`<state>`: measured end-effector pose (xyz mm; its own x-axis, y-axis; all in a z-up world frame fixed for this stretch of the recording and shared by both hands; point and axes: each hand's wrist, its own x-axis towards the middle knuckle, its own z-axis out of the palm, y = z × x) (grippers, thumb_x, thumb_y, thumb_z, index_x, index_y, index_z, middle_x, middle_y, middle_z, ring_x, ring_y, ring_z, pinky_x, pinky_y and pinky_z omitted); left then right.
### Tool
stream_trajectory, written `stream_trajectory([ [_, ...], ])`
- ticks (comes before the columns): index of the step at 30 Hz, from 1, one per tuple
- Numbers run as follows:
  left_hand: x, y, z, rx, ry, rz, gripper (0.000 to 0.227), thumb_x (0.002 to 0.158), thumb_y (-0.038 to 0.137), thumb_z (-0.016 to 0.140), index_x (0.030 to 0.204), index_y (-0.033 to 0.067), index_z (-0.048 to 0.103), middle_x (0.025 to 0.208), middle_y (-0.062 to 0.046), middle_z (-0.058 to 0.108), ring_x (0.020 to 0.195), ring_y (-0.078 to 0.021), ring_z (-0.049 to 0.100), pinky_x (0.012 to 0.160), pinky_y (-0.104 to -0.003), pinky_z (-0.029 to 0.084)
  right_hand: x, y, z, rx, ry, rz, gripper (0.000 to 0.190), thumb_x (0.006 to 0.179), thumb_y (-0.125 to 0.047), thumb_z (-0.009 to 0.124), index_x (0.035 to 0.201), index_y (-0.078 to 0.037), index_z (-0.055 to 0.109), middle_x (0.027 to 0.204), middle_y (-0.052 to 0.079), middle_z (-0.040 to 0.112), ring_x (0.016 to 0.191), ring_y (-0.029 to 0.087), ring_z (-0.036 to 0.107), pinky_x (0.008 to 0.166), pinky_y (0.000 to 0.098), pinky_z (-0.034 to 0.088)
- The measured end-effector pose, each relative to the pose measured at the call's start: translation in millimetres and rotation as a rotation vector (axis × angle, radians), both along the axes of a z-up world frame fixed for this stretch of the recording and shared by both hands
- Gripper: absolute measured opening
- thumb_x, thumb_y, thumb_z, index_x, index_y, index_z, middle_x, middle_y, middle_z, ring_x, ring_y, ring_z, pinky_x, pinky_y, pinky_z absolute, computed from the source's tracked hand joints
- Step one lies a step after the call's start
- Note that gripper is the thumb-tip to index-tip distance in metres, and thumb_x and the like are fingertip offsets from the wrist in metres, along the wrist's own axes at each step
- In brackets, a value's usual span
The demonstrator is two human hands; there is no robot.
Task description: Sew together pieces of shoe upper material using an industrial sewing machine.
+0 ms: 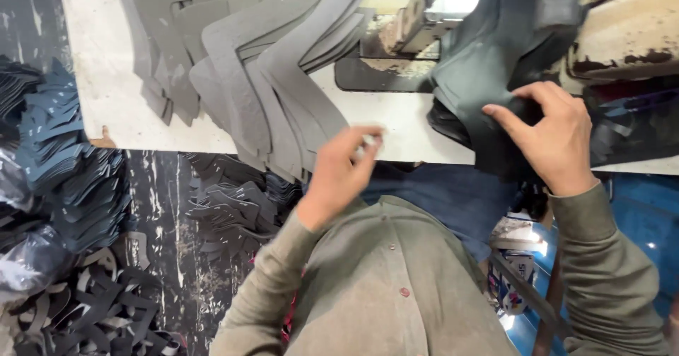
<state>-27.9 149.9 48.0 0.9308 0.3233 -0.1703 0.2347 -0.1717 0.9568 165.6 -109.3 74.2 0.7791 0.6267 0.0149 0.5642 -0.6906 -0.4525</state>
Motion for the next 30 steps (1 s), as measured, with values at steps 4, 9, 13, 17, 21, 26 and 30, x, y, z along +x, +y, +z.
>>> stream_trajectory([
  [4,26.3,70.3,-4.8,0.348,-0.165,0.247,0.017,0.102,0.004,0.066,0.119,0.008,0.068,0.102,-0.007,0.068,0.081,-0.0189,0.065,0.069,-0.032,0.052,6.1,-19.5,-26.3,0.058,0.013,-0.112,0.03,0.106,-0.024,0.085,0.106,0.003,0.072,0.099,0.017,0.071,0.087,0.028,0.068,0.08,0.0364,0.051],
  [9,43.9,109.9,-17.7,1.091,-0.06,0.359,0.044,0.082,0.023,0.082,0.117,0.0013,0.064,0.105,-0.014,0.062,0.093,-0.0327,0.059,0.076,-0.039,0.051,-4.5,3.6,16.2,0.121,-0.184,-0.081,0.019,0.105,-0.009,0.083,0.108,0.006,0.071,0.103,0.018,0.071,0.092,0.029,0.069,0.086,0.0345,0.052],
  [13,38.8,114.4,-29.9,1.025,-0.085,0.294,0.03,0.087,0.014,0.076,0.112,0.0049,0.061,0.104,-0.012,0.062,0.098,-0.0317,0.059,0.082,-0.042,0.05,-16.7,26.9,53.0,0.377,0.235,-0.315,0.02,0.101,-0.011,0.075,0.11,0.005,0.067,0.094,0.005,0.067,0.08,0.011,0.06,0.075,0.0236,0.046],
  [17,19.8,114.5,3.1,0.426,-0.049,0.298,0.021,0.111,0.014,0.064,0.129,0.0035,0.064,0.086,-0.008,0.062,0.069,-0.0226,0.057,0.068,-0.034,0.052,-23.2,25.2,46.3,0.648,0.661,-0.447,0.012,0.1,-0.013,0.069,0.104,-0.001,0.068,0.086,-0.007,0.064,0.07,-0.001,0.054,0.062,0.0156,0.041],
  [21,-11.0,102.2,11.3,-0.23,-0.175,0.445,0.019,0.111,0.018,0.058,0.122,0.0043,0.064,0.08,0.0,0.063,0.061,-0.0119,0.053,0.054,-0.028,0.04,-39.0,48.7,26.1,0.487,0.738,-0.381,0.013,0.105,-0.011,0.07,0.103,0.002,0.074,0.08,-0.002,0.061,0.063,0.002,0.048,0.055,0.0192,0.035],
  [26,-27.9,63.8,9.7,-0.503,-0.217,0.459,0.015,0.107,0.009,0.067,0.118,-0.0019,0.067,0.098,-0.001,0.068,0.086,-0.0067,0.06,0.076,-0.023,0.048,-64.9,118.9,36.2,0.35,0.566,0.009,0.013,0.097,-0.01,0.072,0.099,0.003,0.074,0.074,0.006,0.064,0.068,0.008,0.051,0.059,0.0257,0.041],
  [30,-18.8,39.7,18.3,-0.534,-0.164,0.339,0.021,0.096,0.008,0.065,0.111,-0.0056,0.069,0.121,0.005,0.061,0.107,-0.0017,0.06,0.092,-0.018,0.047,-79.2,147.8,49.7,0.32,0.616,0.157,0.012,0.098,-0.011,0.069,0.103,0.0,0.071,0.075,0.01,0.066,0.063,0.011,0.055,0.057,0.028,0.046],
])
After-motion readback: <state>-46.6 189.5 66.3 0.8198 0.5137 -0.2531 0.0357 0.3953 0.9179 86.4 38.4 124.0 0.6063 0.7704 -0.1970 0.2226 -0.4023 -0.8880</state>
